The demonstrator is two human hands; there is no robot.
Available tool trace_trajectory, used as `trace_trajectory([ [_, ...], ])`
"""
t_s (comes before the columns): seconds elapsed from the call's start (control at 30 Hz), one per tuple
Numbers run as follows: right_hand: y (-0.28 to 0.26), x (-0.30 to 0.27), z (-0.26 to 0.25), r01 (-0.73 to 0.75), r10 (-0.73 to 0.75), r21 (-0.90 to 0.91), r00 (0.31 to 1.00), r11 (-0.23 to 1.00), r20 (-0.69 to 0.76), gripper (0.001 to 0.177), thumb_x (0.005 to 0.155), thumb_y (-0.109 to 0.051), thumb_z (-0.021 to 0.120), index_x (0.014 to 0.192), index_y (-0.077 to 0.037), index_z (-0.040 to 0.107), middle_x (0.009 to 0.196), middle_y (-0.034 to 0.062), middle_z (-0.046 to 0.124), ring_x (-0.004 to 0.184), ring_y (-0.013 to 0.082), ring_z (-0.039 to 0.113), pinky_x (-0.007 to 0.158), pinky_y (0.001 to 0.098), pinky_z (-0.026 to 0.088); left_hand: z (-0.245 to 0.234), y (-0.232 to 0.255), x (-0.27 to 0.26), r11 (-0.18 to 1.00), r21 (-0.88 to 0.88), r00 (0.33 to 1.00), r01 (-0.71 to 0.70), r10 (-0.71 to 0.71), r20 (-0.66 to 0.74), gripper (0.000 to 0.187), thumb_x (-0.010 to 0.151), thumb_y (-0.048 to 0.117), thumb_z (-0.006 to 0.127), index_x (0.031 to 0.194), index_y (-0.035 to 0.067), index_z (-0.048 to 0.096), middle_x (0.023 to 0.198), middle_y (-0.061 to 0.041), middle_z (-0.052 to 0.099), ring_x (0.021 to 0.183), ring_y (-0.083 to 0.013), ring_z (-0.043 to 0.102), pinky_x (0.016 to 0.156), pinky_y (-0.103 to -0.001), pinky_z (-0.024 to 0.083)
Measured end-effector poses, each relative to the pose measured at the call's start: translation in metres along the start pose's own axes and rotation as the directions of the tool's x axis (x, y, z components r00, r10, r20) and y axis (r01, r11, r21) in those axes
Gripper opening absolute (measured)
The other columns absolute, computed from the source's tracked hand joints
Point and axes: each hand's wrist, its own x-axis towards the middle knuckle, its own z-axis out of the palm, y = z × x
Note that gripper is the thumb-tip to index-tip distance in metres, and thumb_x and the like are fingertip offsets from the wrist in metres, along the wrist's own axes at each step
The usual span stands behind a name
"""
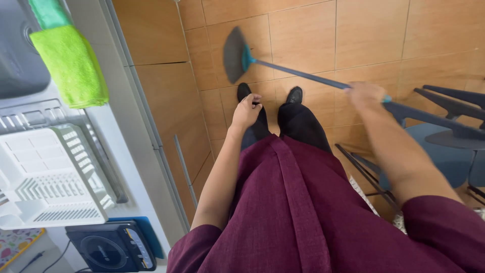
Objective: The person sweeps a tiled floor using a broom and dustpan. They move around a room with chairs and a table, sweeping debris into the dustpan and navigating around furniture.
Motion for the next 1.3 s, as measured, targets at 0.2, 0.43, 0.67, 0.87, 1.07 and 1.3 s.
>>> trace_trajectory([
  [0.2,0.181,0.015,-0.034,-0.328,0.329,-0.073,0.944,0.942,-0.005,0.051,0.102,-0.056,0.059,0.136,-0.021,0.071,0.137,0.0172,0.069,0.126,0.0402,0.063,0.095,0.0583,0.049,0.060,0.001,0.017,0.997,0.034,0.998,-0.063,0.063,-0.011,0.028,0.088,0.015,0.072,0.114,0.006,0.067,0.111,-0.012,0.075,0.102,-0.0276,0.073,0.090,-0.038,0.058],
  [0.43,0.250,0.021,-0.088,-0.267,0.201,-0.199,0.933,0.943,-0.299,0.057,0.100,-0.053,0.065,0.116,-0.001,0.081,0.113,0.0247,0.077,0.105,0.0412,0.073,0.077,0.0499,0.057,0.069,0.083,0.029,0.994,0.025,0.994,-0.106,0.105,0.034,0.031,0.089,0.018,0.068,0.118,0.007,0.066,0.117,-0.013,0.073,0.100,-0.0295,0.073,0.088,-0.040,0.057],
  [0.67,0.125,-0.091,-0.208,-0.069,-0.077,-0.354,0.920,0.933,-0.383,0.053,0.112,-0.051,0.056,0.101,-0.006,0.082,0.084,0.0162,0.079,0.081,0.0328,0.077,0.073,0.0426,0.057,0.055,0.101,0.038,0.993,-0.047,0.993,-0.106,0.108,0.048,0.030,0.090,0.017,0.070,0.119,0.008,0.067,0.118,-0.012,0.073,0.099,-0.0278,0.074,0.087,-0.038,0.058],
  [0.87,-0.047,-0.017,-0.203,0.174,-0.193,-0.091,0.937,0.981,-0.292,0.035,0.105,-0.044,0.057,0.110,-0.014,0.075,0.096,0.0151,0.076,0.091,0.0369,0.072,0.076,0.0519,0.054,0.037,0.093,0.078,0.996,-0.042,0.989,-0.084,0.089,0.117,0.029,0.091,0.015,0.070,0.118,0.007,0.067,0.116,-0.012,0.074,0.097,-0.0265,0.076,0.086,-0.036,0.059],
  [1.07,-0.150,0.101,-0.110,0.206,-0.180,0.127,0.965,0.970,-0.191,0.032,0.099,-0.041,0.063,0.108,-0.012,0.075,0.101,0.0156,0.076,0.098,0.0361,0.071,0.082,0.0508,0.056,-0.028,0.092,0.146,0.990,-0.055,0.982,-0.127,0.133,0.133,0.031,0.088,0.014,0.072,0.118,0.005,0.067,0.115,-0.012,0.074,0.101,-0.0264,0.074,0.087,-0.036,0.059],
  [1.3,0.032,0.072,-0.094,-0.328,0.309,0.081,0.933,0.941,0.186,0.072,0.092,-0.071,0.061,0.135,-0.014,0.069,0.141,0.0163,0.061,0.131,0.0382,0.055,0.098,0.0555,0.047,-0.097,0.089,0.225,1.000,-0.002,0.979,-0.027,0.027,0.202,0.032,0.091,0.014,0.071,0.122,0.007,0.067,0.117,-0.011,0.075,0.104,-0.0247,0.073,0.092,-0.035,0.056],
])
